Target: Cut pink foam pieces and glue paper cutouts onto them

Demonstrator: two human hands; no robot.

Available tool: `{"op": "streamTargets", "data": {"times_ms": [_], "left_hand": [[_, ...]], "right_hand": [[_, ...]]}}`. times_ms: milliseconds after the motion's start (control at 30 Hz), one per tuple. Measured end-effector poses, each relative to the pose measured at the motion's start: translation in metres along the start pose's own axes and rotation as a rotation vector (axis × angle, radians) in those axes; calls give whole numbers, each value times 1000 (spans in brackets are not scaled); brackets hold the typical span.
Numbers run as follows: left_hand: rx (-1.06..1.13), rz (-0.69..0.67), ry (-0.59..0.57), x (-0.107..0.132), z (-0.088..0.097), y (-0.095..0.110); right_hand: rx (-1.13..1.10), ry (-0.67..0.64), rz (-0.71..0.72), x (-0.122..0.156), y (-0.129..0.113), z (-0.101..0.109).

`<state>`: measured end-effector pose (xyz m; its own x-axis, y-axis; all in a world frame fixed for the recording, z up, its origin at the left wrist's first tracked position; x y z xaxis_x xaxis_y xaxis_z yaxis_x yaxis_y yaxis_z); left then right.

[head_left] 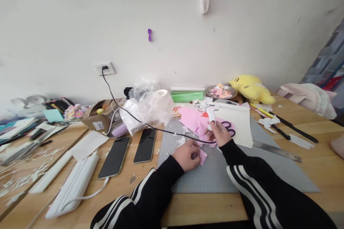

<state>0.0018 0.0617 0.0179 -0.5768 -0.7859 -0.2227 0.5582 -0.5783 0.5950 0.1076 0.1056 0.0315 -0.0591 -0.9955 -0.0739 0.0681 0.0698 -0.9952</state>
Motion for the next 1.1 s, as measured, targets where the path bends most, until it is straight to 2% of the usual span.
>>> {"op": "streamTargets", "data": {"times_ms": [133,200,267,333,400,533,633,700,767,833,933,1033,1100], "left_hand": [[-110,-79,87,6,18,15],[-76,-102,172,10,31,24],[41,-66,295,14,47,27],[201,29,440,19,59,23],[375,121,523,22,61,17],[651,219,531,23,48,14],[751,326,721,38,57,0],[810,335,820,49,69,-8],[921,263,892,59,90,-17],[979,187,1059,80,127,-31],[994,214,1222,114,188,-65],[996,337,1241,144,237,-103],[964,440,1215,163,257,-125]], "right_hand": [[-249,27,174,7,-19,0],[-255,35,225,10,-24,-2],[-170,55,301,16,-30,-5],[-20,83,408,23,-38,-10],[141,63,540,34,-49,-23],[336,-44,776,62,-66,-58],[419,-98,900,81,-74,-75],[456,-164,944,89,-76,-83],[476,-175,934,89,-72,-82],[470,-140,883,82,-66,-73],[418,-94,786,65,-54,-54],[399,-68,727,52,-45,-40],[411,-74,718,48,-41,-37]]}}
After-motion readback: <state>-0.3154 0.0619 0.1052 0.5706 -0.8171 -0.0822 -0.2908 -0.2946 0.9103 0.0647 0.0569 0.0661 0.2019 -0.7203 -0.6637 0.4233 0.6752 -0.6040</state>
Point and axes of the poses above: each hand's wrist, its own x-axis away from the middle knuckle, its own z-axis out of the back of the hand, y = z × x, the point moved 10 cm from there along -x, towards the middle knuckle, and after that the axes turned 3 degrees about -x, right-handed, at the moved point
